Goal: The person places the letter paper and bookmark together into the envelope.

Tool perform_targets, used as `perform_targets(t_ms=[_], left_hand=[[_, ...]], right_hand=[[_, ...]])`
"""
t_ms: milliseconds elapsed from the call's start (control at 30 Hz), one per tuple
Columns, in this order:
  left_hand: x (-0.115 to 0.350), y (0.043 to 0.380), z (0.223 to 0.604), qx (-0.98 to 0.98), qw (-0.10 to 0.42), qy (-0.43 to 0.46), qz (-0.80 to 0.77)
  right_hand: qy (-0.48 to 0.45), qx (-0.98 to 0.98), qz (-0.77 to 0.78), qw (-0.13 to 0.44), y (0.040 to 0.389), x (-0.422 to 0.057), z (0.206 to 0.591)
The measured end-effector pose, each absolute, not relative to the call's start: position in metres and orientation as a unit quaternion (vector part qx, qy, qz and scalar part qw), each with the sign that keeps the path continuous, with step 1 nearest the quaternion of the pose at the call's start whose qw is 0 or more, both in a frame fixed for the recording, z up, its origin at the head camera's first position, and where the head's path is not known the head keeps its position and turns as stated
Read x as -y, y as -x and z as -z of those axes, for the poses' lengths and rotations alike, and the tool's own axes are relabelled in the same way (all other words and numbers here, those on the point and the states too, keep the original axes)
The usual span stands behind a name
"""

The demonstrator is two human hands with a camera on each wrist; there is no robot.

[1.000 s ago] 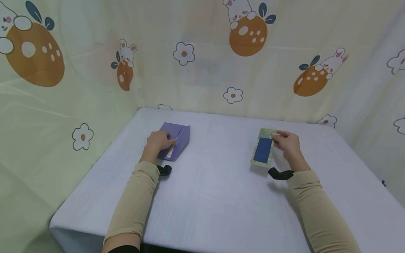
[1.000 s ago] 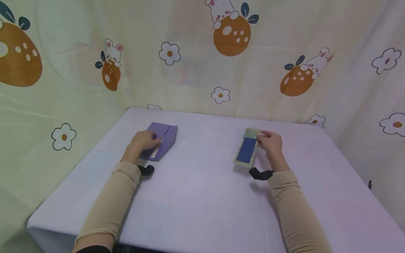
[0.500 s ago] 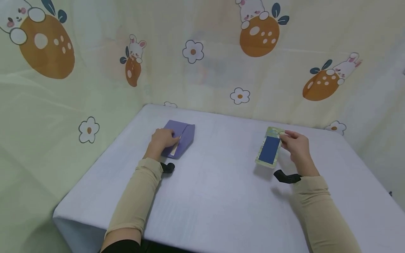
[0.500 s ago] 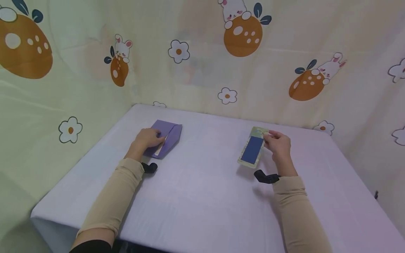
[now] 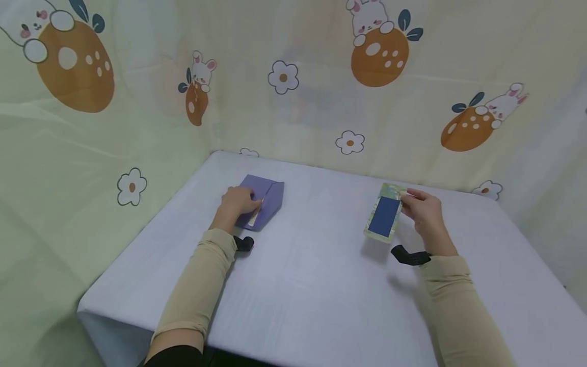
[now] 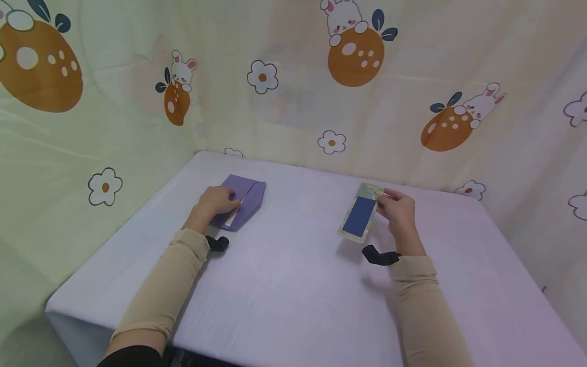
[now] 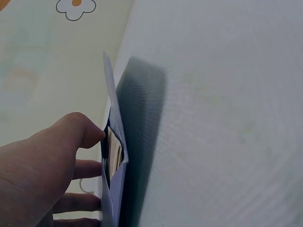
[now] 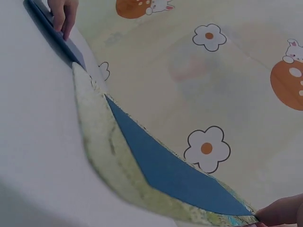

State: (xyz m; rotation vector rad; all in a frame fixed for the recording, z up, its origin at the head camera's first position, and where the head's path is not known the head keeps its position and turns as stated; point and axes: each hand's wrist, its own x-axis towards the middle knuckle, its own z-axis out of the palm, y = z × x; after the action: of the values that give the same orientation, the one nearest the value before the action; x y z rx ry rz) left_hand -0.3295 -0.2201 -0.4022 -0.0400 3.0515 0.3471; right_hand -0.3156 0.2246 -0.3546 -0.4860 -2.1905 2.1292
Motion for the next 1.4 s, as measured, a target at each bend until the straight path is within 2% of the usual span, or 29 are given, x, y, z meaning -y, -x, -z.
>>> perform_targets(t_ms=[733, 967, 1400], left_hand=[[0.221, 0.326, 0.406, -0.992, 0.038, 0.012, -0.118], [0.221, 0.326, 0.407, -0.993, 0.029, 0.013, -0.113], [0.211, 0.326, 0.407, -0.992, 0.032, 0.007, -0.118]], right_hand=[[0.109, 0.651, -0.751, 0.005, 0.321, -0.166, 0.345], [0.117, 0.610, -0.783, -0.024, 0.321, -0.153, 0.344], [0.132, 0.631, -0.764, -0.023, 0.324, -0.135, 0.354]])
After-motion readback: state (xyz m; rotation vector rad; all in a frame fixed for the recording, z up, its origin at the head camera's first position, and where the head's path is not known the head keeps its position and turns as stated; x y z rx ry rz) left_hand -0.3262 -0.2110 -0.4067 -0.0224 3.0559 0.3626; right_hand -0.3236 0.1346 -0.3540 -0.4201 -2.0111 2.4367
